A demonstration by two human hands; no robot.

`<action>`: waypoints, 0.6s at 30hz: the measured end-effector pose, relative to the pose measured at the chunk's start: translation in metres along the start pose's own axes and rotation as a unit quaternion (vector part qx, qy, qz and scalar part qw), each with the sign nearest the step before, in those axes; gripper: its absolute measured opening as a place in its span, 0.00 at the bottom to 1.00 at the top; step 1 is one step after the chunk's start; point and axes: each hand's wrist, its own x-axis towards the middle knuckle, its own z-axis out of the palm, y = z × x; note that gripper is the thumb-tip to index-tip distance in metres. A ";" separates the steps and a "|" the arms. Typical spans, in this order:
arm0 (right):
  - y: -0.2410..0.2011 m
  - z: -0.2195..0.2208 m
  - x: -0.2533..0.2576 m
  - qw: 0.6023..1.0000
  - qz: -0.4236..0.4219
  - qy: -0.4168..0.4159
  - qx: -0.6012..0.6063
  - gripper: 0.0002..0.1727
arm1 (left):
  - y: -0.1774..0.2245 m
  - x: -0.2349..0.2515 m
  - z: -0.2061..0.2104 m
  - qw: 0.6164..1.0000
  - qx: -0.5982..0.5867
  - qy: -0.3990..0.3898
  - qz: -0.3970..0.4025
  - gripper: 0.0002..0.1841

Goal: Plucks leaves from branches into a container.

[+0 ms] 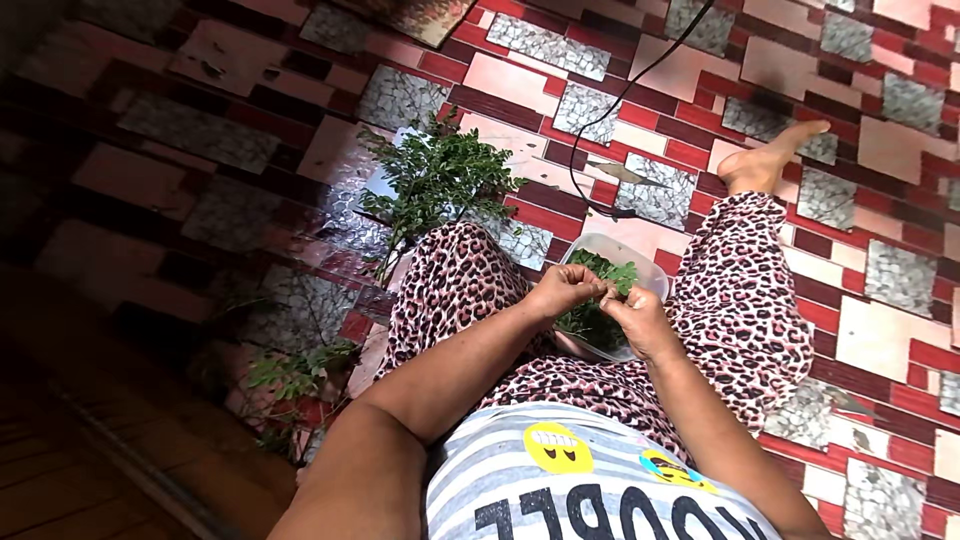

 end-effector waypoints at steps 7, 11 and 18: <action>-0.002 -0.008 -0.004 0.998 0.049 -0.033 0.025 0.19 | 0.001 -0.002 -0.003 1.000 -0.006 -0.002 -0.001 0.06; -0.003 -0.006 -0.003 1.000 0.000 -0.016 -0.013 0.06 | -0.001 -0.001 -0.004 1.000 0.003 -0.008 0.006 0.06; 0.008 -0.011 0.005 0.981 -0.099 0.006 -0.164 0.09 | 0.006 -0.006 -0.006 0.996 0.070 0.055 0.026 0.05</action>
